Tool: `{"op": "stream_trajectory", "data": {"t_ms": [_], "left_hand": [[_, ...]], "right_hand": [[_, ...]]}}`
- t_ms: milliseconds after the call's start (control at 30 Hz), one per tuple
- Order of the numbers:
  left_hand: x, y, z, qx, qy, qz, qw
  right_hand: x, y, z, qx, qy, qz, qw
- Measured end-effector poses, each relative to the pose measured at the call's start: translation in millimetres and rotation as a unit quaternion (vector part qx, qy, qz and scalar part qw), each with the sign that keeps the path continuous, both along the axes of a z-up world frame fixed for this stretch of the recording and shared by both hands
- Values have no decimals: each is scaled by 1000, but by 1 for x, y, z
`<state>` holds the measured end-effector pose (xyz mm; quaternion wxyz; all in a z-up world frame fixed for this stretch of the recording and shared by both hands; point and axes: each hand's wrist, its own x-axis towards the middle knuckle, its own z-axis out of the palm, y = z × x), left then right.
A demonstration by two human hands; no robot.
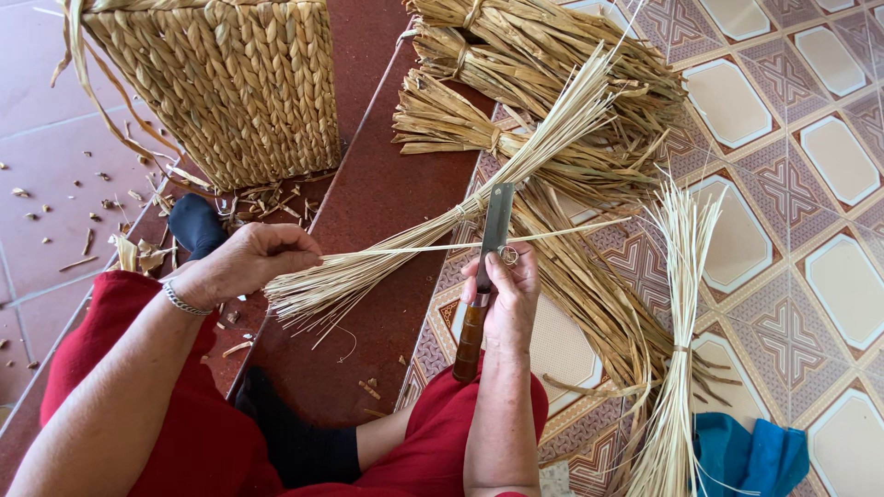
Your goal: The person sits on the floor and weaves a rectangular basket using dried palm leaves. They interlace the leaves through a frame, then use a knife to split and trim additional leaves for continued weaving.
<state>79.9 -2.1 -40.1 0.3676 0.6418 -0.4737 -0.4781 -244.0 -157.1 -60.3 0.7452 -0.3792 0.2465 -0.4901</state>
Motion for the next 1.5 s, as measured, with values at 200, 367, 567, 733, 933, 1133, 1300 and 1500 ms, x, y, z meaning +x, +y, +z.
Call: {"op": "stream_trajectory", "data": {"t_ms": [200,367,567,733,933,1133,1300,1500], "left_hand": [[12,4,2,7,-43,-9,999],[25,10,-6,20,-38,4,999],[36,18,-11,31,13,38,999],[46,23,-14,-2,-21,28,999],[60,32,-13,-20,-58,59,996],[47,23,-1,-40,-128,144,980],[-11,-14,-13,-118,-130,131,976],[-62,-24,18,-329,-288,91,895]], "right_hand": [[-12,-9,-5,-30,-30,-9,999],[-26,-19,-8,-14,-41,-43,998],[-36,-25,-9,4,-53,-54,997],[-45,-34,-16,1,-63,-70,996],[-70,-51,-36,-2,-44,-155,987],[-101,-59,-27,-5,-55,-188,981],[-40,-28,-12,-109,-65,98,987],[23,19,15,-25,73,185,980]]}}
